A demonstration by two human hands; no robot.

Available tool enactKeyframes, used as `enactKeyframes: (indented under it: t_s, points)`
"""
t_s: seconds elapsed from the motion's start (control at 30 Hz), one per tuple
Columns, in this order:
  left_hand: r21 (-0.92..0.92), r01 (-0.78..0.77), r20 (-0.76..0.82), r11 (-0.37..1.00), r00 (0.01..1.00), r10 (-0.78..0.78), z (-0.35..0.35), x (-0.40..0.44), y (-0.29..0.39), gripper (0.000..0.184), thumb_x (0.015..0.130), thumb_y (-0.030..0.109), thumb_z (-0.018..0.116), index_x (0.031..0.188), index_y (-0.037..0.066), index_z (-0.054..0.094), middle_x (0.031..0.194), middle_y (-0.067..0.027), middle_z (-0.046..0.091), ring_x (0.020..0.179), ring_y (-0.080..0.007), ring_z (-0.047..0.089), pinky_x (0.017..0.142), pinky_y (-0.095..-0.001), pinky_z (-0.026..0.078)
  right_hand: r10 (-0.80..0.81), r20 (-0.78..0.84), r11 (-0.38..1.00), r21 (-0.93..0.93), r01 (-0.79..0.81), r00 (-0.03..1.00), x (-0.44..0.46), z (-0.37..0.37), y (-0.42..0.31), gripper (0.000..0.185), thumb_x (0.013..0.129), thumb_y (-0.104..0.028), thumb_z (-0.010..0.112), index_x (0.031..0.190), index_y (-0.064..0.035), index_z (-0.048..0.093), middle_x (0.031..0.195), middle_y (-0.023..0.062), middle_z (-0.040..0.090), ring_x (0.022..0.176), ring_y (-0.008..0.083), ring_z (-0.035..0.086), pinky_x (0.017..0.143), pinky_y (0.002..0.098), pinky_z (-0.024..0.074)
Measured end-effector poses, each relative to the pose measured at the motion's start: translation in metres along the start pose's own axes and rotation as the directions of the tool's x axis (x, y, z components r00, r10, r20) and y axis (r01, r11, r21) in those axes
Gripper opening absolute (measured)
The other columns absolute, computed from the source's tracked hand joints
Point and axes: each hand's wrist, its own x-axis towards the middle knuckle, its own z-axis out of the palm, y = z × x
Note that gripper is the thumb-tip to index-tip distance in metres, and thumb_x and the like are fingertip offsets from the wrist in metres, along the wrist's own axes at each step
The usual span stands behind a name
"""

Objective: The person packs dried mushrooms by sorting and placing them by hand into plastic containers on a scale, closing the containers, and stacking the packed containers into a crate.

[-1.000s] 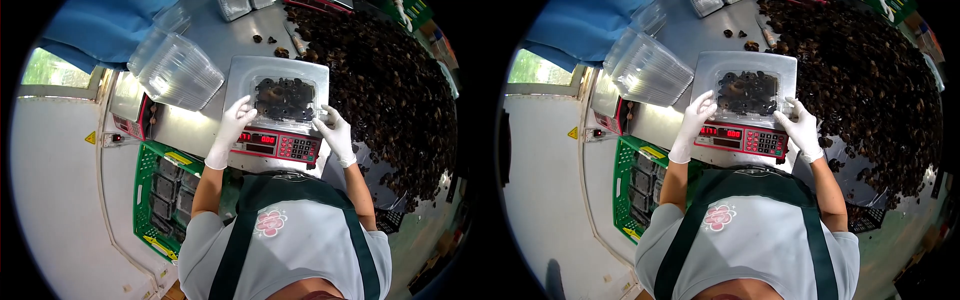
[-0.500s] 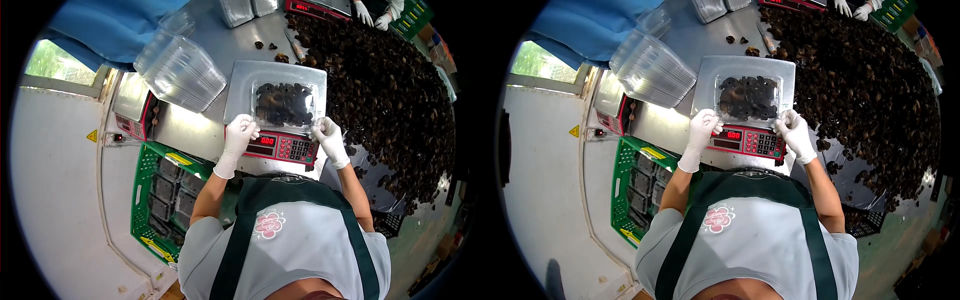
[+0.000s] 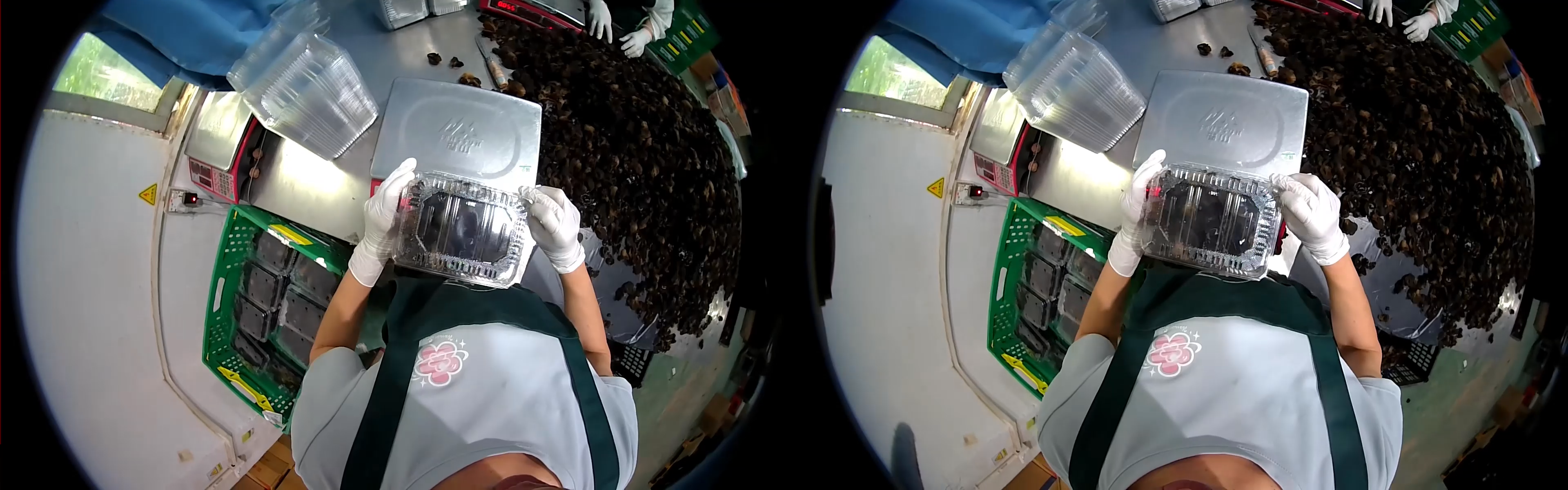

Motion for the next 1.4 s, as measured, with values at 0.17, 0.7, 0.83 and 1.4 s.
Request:
enactKeyframes:
  t_s: [0.17, 0.7, 0.83, 1.4]
  points:
    - [0.045, -0.077, -0.095, 0.996, 0.992, 0.081, -0.014, -0.018, -0.004, 0.035, 0.082, -0.002, 0.062, 0.116, 0.001, 0.053, 0.122, -0.0203, 0.059, 0.109, -0.0321, 0.062, 0.09, -0.0342, 0.053, -0.1, -0.007, 0.995, -0.009, 0.1, 0.995, 0.004, 0.004, -0.01, 0.036, 0.058, 0.006, 0.07, 0.086, -0.0077, 0.053, 0.1, 0.0072, 0.068, 0.077, 0.0242, 0.064, 0.057, 0.0317, 0.053]
    - [-0.886, 0.396, 0.111, 0.243, 0.688, -0.717, -0.055, -0.087, 0.038, 0.065, 0.094, 0.038, 0.056, 0.142, 0.001, 0.033, 0.14, -0.0073, 0.042, 0.129, -0.017, 0.039, 0.108, -0.0312, 0.032, 0.151, 0.388, 0.797, 0.497, -0.344, 0.909, -0.002, 0.056, -0.06, 0.027, 0.067, 0.014, 0.063, 0.087, -0.0042, 0.063, 0.101, 0.0128, 0.069, 0.079, 0.0219, 0.065, 0.069, 0.0291, 0.0518]
    - [-1.0, 0.027, 0.026, -0.008, 0.775, -0.632, -0.039, -0.13, 0.054, 0.072, 0.083, 0.027, 0.07, 0.142, 0.006, 0.035, 0.14, -0.0083, 0.044, 0.13, -0.0245, 0.04, 0.109, -0.04, 0.032, 0.248, 0.75, 0.264, 0.556, -0.788, 0.613, -0.013, 0.084, -0.104, 0.023, 0.071, -0.002, 0.076, 0.091, -0.001, 0.064, 0.093, 0.0118, 0.071, 0.084, 0.0157, 0.067, 0.078, 0.0265, 0.0513]
    - [-0.098, 0.879, -0.403, -0.467, -0.464, -0.789, -0.306, -0.431, 0.02, 0.087, 0.083, 0.068, 0.05, 0.127, -0.008, 0.053, 0.131, -0.0225, 0.054, 0.126, -0.0322, 0.049, 0.102, -0.0377, 0.038, 0.0, 0.87, 0.575, 0.404, -0.712, 0.493, -0.019, 0.103, -0.133, 0.02, 0.086, -0.011, 0.068, 0.103, -0.0009, 0.067, 0.08, 0.0073, 0.065, 0.067, 0.011, 0.056, 0.067, 0.0245, 0.0478]
